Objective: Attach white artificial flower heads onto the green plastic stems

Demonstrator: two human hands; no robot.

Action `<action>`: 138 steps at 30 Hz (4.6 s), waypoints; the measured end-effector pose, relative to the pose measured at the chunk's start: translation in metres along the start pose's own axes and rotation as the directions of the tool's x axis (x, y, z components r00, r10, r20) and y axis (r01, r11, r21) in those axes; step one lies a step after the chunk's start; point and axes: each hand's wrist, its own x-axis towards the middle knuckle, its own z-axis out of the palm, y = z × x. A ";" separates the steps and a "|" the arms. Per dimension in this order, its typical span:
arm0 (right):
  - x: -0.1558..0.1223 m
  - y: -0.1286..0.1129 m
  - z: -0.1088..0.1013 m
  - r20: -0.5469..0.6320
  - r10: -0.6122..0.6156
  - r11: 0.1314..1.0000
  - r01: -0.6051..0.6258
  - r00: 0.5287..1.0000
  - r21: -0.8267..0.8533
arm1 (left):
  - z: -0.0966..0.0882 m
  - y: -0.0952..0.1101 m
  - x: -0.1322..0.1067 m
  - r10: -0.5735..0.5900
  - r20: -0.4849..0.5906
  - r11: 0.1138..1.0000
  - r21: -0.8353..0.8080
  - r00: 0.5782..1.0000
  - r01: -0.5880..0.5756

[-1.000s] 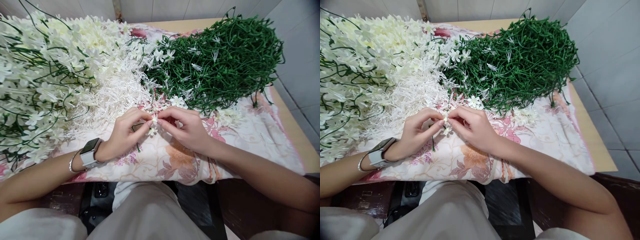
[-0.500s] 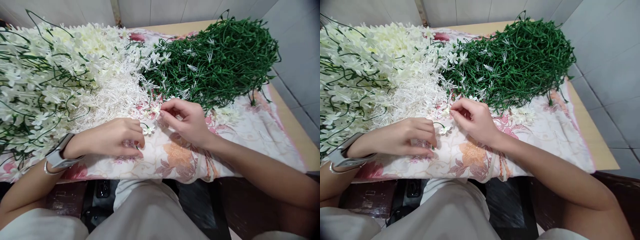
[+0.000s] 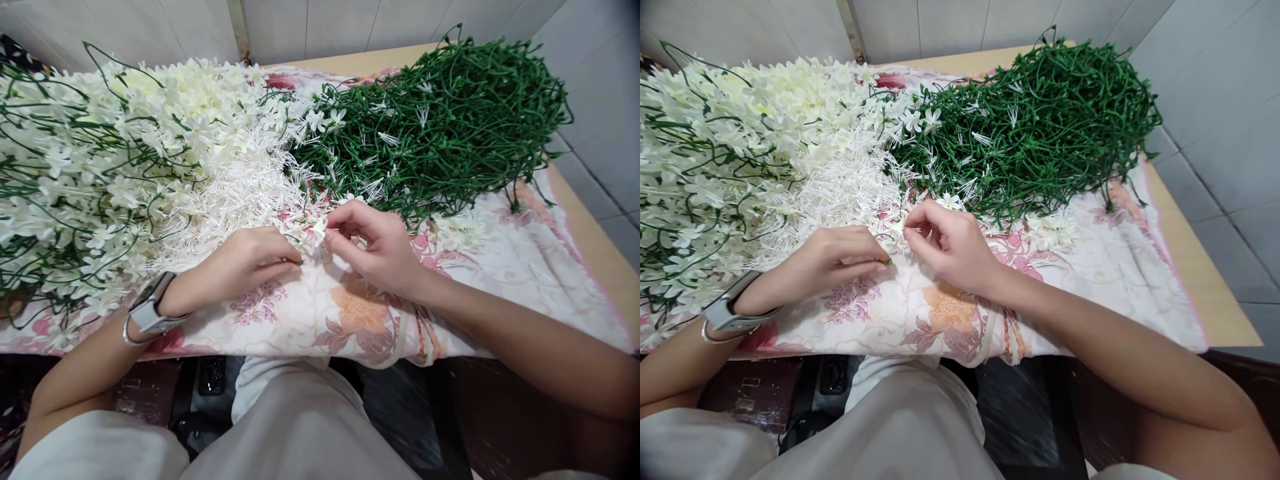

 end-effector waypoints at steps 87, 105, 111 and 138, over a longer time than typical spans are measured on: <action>-0.009 0.012 0.021 0.235 -0.278 0.931 0.321 0.931 -0.172 | 0.047 -0.005 -0.003 0.050 -0.295 0.971 0.239 0.954 0.022; -0.009 0.011 0.023 0.236 -0.279 0.935 0.319 0.931 -0.153 | 0.052 -0.006 -0.005 0.079 -0.315 0.946 0.323 0.946 0.029; -0.008 0.009 0.022 0.253 -0.243 0.954 0.278 0.936 -0.111 | 0.051 -0.006 -0.005 0.094 -0.318 0.942 0.336 0.943 0.019; -0.004 0.008 0.017 0.243 -0.112 0.993 0.115 0.964 0.001 | 0.043 -0.007 -0.004 -0.004 -0.269 0.993 0.111 0.963 0.035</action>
